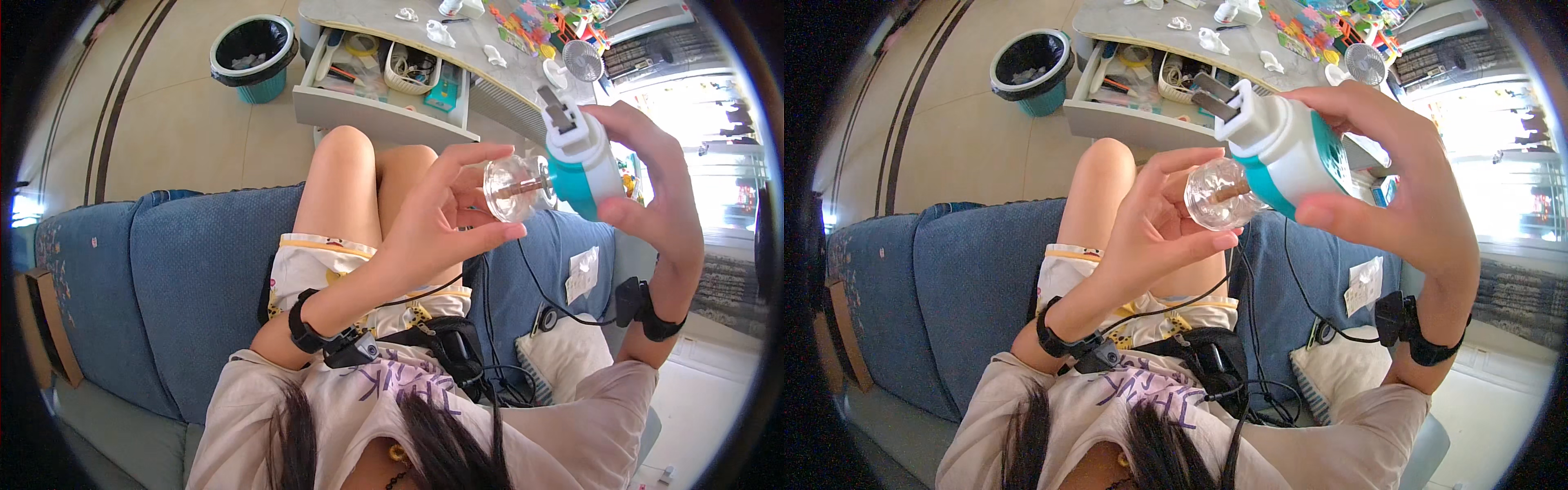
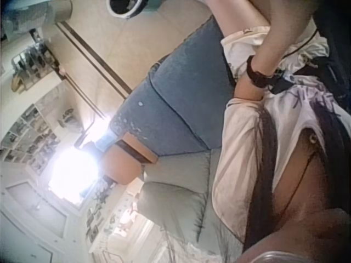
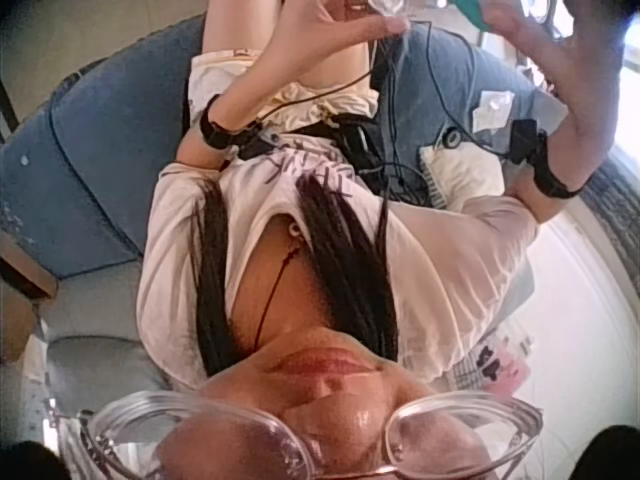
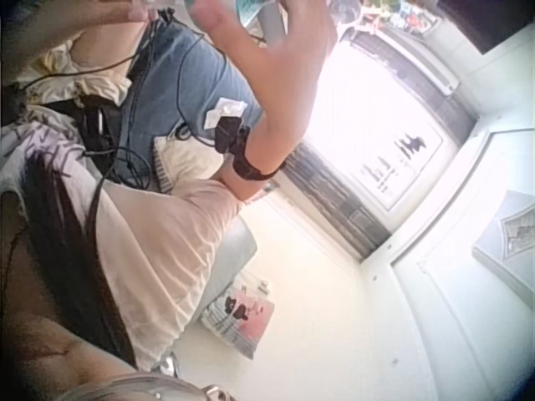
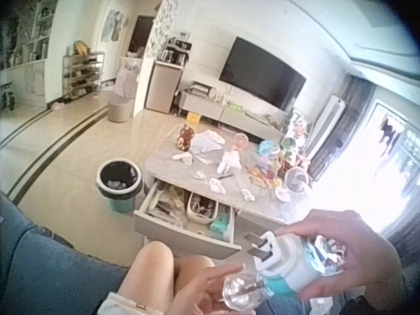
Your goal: Clean and reassemble a liquid mosquito repellent diffuser unit.
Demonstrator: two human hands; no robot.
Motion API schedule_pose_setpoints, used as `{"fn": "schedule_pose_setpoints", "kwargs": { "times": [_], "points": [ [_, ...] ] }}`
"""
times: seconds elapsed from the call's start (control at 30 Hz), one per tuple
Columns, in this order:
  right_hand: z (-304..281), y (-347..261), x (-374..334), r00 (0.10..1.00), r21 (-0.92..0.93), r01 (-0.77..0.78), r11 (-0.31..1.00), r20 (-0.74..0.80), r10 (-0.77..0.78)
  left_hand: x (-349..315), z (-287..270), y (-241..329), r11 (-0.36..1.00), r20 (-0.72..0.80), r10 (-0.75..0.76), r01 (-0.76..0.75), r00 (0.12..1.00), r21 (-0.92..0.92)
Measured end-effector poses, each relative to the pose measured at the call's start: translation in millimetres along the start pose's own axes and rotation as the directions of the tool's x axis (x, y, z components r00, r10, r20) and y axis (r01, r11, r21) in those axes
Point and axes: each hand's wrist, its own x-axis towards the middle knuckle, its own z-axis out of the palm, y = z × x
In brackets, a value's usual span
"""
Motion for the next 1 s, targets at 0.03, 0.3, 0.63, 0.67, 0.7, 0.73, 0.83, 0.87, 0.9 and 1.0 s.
{"fn": "schedule_pose_setpoints", "kwargs": {
  "times": [0.03, 0.3, 0.63, 0.67, 0.7, 0.73, 0.83, 0.87, 0.9, 1.0],
  "points": [
    [-0.4, -0.2, -0.4, 1.000, -0.017, 0.004, 1.000, 0.009, -0.004, -0.6, -0.6, -1.4, 0.999, 0.000, 0.013, -0.013, 1.000, 0.051],
    [-6.1, 3.7, -5.7, 0.998, -0.042, -0.025, 0.999, 0.053, 0.027, -0.3, -0.5, -5.7, 0.961, -0.040, 0.208, -0.196, 0.977, 0.196],
    [2.8, 5.5, -2.3, 0.999, -0.057, 0.042, 0.997, 0.026, -0.041, -0.9, 0.6, -5.0, 0.963, -0.065, 0.194, -0.177, 0.979, 0.203],
    [3.3, 3.0, -2.7, 0.999, -0.111, 0.053, 0.992, 0.013, -0.052, -1.2, 0.3, -4.7, 0.964, -0.063, 0.194, -0.178, 0.979, 0.199],
    [2.8, 2.5, -3.0, 0.999, -0.114, 0.051, 0.992, 0.013, -0.050, -1.7, -0.6, -4.0, 0.981, -0.046, 0.137, -0.129, 0.990, 0.144],
    [2.4, 2.4, -2.7, 0.998, -0.102, 0.060, 0.993, 0.002, -0.060, -2.3, -1.7, -3.3, 0.993, -0.027, 0.080, -0.077, 0.996, 0.090],
    [-1.7, 4.5, -4.2, 0.992, -0.121, 0.124, 0.985, 0.006, -0.124, -4.7, 1.1, -1.0, 0.996, -0.008, 0.068, -0.067, 0.998, 0.057],
    [-2.7, 6.0, -4.4, 0.983, -0.144, 0.183, 0.973, 0.022, -0.182, -6.3, 2.5, -0.6, 0.996, -0.009, 0.072, -0.071, 0.997, 0.055],
    [-3.0, 6.9, -3.9, 0.982, -0.146, 0.187, 0.971, 0.025, -0.185, -8.5, 3.8, -0.1, 0.997, 0.005, -0.012, 0.012, 1.000, -0.078],
    [-5.9, 4.8, -6.0, 0.971, -0.120, 0.239, 0.964, 0.053, -0.234, -2.2, -4.1, -4.8, 0.984, 0.138, -0.105, 0.123, 0.985, -0.129]
  ]
}}
